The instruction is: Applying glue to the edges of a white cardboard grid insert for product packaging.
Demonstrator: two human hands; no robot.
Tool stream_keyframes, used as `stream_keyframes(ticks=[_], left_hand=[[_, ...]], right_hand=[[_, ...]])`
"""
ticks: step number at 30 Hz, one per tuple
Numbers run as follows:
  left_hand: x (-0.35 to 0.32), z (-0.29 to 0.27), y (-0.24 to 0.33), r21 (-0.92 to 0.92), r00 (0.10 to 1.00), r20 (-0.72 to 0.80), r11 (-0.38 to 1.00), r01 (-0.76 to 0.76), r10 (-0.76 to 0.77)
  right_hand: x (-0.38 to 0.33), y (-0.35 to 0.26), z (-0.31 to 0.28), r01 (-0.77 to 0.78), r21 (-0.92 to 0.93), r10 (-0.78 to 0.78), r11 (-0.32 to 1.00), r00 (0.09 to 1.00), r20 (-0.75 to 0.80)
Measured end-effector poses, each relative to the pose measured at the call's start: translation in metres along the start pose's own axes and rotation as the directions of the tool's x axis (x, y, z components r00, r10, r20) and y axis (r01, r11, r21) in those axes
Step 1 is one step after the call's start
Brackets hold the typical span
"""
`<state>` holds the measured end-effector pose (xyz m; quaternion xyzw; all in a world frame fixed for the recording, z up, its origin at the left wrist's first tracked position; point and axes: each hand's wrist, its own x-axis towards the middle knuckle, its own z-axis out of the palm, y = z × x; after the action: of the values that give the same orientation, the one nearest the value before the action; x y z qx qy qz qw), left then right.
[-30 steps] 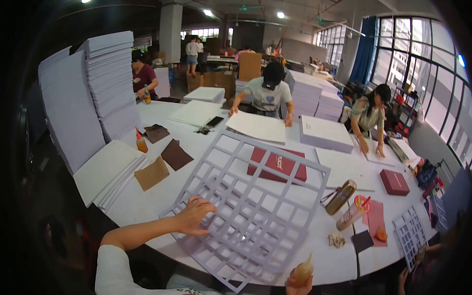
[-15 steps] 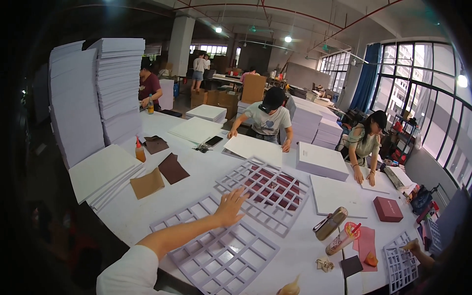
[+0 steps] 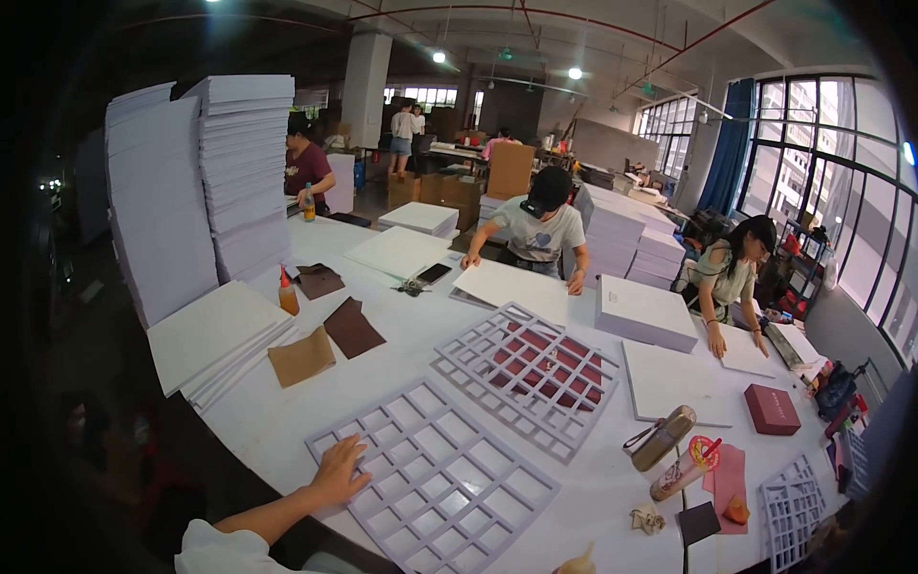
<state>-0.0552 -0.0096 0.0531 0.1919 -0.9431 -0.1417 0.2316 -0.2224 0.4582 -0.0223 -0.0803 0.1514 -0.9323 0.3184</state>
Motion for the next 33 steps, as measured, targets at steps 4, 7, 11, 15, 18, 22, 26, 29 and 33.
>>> stream_keyframes(ticks=[4, 7, 11, 15, 18, 22, 26, 29, 33], left_hand=[[-0.034, 0.008, 0.034, -0.107, 0.997, 0.018, 0.992, 0.070, -0.069], [-0.040, 0.015, 0.073, -0.153, 0.991, 0.005, 0.980, 0.129, -0.130], [-0.046, -0.002, 0.123, -0.327, 0.994, 0.077, 0.939, 0.104, -0.083], [-0.051, 0.001, 0.125, -0.219, 0.988, 0.151, 0.973, 0.078, -0.046], [-0.038, 0.008, 0.109, -0.128, 0.989, 0.145, 0.990, 0.053, -0.034], [-0.005, 0.006, 0.084, 0.024, 0.983, 0.176, 0.998, 0.050, -0.053], [-0.006, 0.017, 0.058, 0.097, 0.949, 0.311, 0.995, 0.010, -0.040], [-0.019, 0.025, 0.047, 0.134, 0.965, 0.259, 0.988, -0.078, 0.041], [-0.017, 0.004, 0.055, -0.030, 0.990, 0.036, 0.990, -0.139, 0.140]], right_hand=[[-0.001, 0.012, 0.028, 0.214, 0.156, -0.182, 0.964, 0.963, -0.197], [0.007, 0.011, 0.037, 0.281, 0.141, -0.234, 0.949, 0.931, -0.282], [0.012, -0.003, 0.048, 0.320, 0.070, -0.301, 0.945, 0.933, -0.197], [0.030, -0.005, 0.077, 0.344, 0.095, -0.345, 0.934, 0.939, -0.011], [0.042, 0.004, 0.079, 0.271, 0.132, -0.270, 0.954, 0.963, -0.023], [0.055, 0.033, 0.075, 0.178, 0.165, -0.172, 0.970, 0.984, -0.054], [0.056, 0.042, 0.051, 0.176, 0.225, -0.150, 0.958, 0.980, -0.126], [0.058, 0.045, 0.056, 0.179, 0.207, -0.124, 0.962, 0.960, -0.253], [0.057, 0.048, 0.067, 0.165, 0.211, -0.092, 0.963, 0.944, -0.316]])
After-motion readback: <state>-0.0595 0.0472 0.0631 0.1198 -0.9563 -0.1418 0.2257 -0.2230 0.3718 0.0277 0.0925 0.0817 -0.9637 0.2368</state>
